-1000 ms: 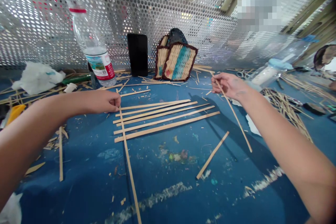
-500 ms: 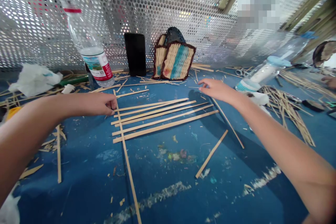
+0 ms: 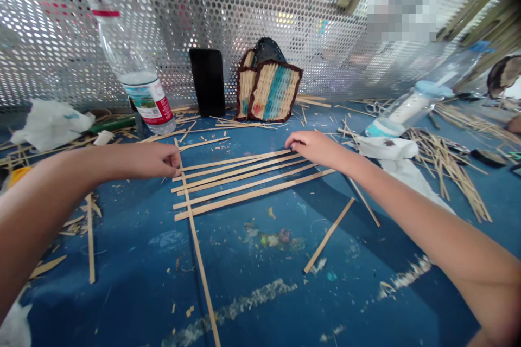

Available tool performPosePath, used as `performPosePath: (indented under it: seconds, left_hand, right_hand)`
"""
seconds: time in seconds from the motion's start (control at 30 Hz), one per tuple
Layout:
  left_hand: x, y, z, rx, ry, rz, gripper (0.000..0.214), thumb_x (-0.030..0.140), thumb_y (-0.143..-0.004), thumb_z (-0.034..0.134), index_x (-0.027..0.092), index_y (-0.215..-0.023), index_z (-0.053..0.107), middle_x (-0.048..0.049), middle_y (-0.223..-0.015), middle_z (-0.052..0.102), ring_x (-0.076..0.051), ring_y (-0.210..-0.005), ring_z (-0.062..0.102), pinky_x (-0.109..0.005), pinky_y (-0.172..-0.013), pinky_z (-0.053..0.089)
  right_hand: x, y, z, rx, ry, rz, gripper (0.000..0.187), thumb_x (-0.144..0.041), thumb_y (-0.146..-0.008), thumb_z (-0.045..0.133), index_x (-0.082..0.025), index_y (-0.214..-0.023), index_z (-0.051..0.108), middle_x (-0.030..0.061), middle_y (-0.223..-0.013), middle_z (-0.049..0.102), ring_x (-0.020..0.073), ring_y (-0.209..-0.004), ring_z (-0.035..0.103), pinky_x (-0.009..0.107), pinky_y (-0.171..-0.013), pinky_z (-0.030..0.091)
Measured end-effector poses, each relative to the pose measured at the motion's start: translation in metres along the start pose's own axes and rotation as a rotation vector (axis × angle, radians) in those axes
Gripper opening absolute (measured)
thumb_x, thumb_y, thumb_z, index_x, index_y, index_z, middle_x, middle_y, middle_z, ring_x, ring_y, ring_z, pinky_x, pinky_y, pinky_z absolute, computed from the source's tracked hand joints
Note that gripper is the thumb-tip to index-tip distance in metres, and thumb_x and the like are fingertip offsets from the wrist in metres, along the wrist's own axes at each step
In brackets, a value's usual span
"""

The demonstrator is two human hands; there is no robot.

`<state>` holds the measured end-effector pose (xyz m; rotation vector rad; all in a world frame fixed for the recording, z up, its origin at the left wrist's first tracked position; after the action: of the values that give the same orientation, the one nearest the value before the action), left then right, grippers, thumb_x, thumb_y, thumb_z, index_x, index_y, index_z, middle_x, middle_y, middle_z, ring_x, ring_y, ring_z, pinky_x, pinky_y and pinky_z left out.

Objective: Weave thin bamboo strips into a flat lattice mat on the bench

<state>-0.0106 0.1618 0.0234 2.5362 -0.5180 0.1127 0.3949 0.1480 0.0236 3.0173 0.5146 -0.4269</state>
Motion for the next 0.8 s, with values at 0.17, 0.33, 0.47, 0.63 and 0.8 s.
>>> performPosePath:
  seconds: [0.17, 0.33, 0.47, 0.63, 0.8]
  left_hand:
    - [0.006, 0.003, -0.003, 0.006, 0.004, 0.001, 0.03, 0.043, -0.08, 0.053, 0.016, -0.091, 0.062, -0.002, -0.087, 0.065, -0.019, -0.083, 0.056, -0.026, -0.066, 0.037]
    - [0.002, 0.001, -0.002, -0.002, 0.014, 0.024, 0.033, 0.047, -0.079, 0.053, 0.016, -0.09, 0.062, -0.0022, -0.087, 0.065, -0.02, -0.083, 0.058, -0.026, -0.067, 0.039]
    - [-0.001, 0.0, 0.0, -0.008, 0.03, 0.04, 0.038, 0.051, -0.078, 0.052, 0.016, -0.09, 0.062, -0.0022, -0.086, 0.065, -0.019, -0.081, 0.057, -0.027, -0.067, 0.041]
    - [0.001, 0.002, 0.0, -0.01, 0.039, 0.029, 0.041, 0.055, -0.076, 0.051, 0.017, -0.09, 0.061, -0.002, -0.086, 0.064, -0.019, -0.082, 0.057, -0.027, -0.067, 0.042]
    - [0.005, 0.006, -0.004, -0.01, 0.059, 0.038, 0.042, 0.056, -0.075, 0.051, 0.018, -0.09, 0.06, -0.0011, -0.088, 0.064, -0.018, -0.082, 0.055, -0.025, -0.068, 0.042]
  right_hand:
    - [-0.003, 0.002, -0.001, 0.005, -0.054, 0.039, 0.025, -0.015, -0.092, 0.048, -0.022, -0.099, 0.071, 0.0033, -0.098, 0.074, 0.0197, -0.086, 0.065, 0.032, -0.078, 0.046]
    - [-0.009, 0.005, -0.002, -0.02, -0.015, -0.004, 0.014, -0.021, -0.091, 0.055, -0.021, -0.09, 0.068, 0.0046, -0.095, 0.072, 0.0206, -0.085, 0.063, 0.032, -0.076, 0.044]
    - [-0.011, 0.005, -0.002, -0.039, 0.009, -0.011, 0.013, -0.027, -0.092, 0.056, -0.02, -0.086, 0.066, 0.0054, -0.094, 0.071, 0.0214, -0.084, 0.063, 0.033, -0.074, 0.043]
    - [-0.008, 0.004, 0.0, -0.067, -0.008, -0.016, 0.016, -0.033, -0.091, 0.057, -0.02, -0.086, 0.066, 0.0069, -0.096, 0.07, 0.022, -0.085, 0.063, 0.034, -0.073, 0.044]
    - [-0.006, 0.004, 0.0, -0.066, -0.039, -0.034, 0.016, -0.034, -0.09, 0.057, -0.02, -0.088, 0.066, 0.0073, -0.096, 0.07, 0.0219, -0.084, 0.062, 0.034, -0.073, 0.044]
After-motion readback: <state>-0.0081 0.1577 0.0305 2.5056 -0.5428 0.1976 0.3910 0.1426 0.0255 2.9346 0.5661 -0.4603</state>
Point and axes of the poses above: each hand's wrist, its own y-axis away from the middle knuckle, its own z-axis out of the palm, x = y × z, the point moved 1 cm from there along -y, towards the middle knuckle
